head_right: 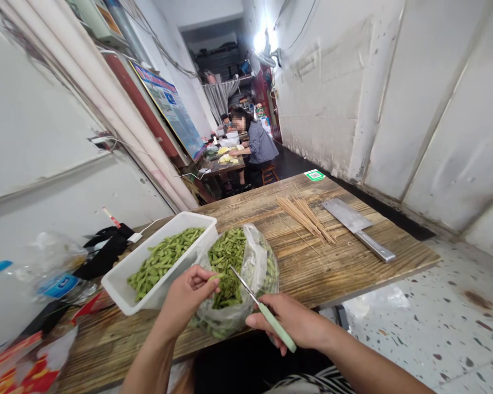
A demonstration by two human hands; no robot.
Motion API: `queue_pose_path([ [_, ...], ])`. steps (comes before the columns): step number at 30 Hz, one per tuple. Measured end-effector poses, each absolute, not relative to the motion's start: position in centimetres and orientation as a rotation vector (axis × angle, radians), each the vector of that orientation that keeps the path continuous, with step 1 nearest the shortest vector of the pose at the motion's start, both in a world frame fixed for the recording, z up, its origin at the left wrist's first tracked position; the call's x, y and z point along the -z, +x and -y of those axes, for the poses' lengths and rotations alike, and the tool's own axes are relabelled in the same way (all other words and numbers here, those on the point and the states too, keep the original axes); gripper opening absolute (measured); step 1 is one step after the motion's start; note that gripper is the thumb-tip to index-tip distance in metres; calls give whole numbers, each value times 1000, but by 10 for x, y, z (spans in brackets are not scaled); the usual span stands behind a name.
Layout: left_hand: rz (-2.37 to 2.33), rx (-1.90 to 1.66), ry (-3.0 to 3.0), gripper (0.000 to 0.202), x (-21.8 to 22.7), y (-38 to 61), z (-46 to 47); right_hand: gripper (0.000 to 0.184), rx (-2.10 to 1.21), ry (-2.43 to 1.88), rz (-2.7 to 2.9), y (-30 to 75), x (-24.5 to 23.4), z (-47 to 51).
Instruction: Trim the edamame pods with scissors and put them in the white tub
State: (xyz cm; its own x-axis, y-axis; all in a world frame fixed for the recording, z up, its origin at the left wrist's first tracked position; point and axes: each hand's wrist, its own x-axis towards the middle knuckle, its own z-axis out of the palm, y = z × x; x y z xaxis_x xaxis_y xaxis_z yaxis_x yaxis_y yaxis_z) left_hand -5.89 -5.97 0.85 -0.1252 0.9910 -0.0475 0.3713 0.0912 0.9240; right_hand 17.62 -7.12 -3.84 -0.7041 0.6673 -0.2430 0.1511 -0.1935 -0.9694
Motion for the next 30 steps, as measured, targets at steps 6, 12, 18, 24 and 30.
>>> queue_pose_path([
  [6,-1438,-1346,905,34,8,-43,64,40,-1977,-919,1694,174,35,72],
  [12,-1374,-1421,783,37,12,-28,68,39,-1947,-932,1712,171,34,71],
  [18,-1336,-1438,756,36,21,-18,71,46,-1996,-894,1639,167,40,72],
  [24,-1356,-1472,696,37,25,-9,72,47,-2012,-910,1579,163,37,74],
  [30,-1410,-1598,721,39,17,-20,66,39,-1983,-943,1588,167,38,69],
])
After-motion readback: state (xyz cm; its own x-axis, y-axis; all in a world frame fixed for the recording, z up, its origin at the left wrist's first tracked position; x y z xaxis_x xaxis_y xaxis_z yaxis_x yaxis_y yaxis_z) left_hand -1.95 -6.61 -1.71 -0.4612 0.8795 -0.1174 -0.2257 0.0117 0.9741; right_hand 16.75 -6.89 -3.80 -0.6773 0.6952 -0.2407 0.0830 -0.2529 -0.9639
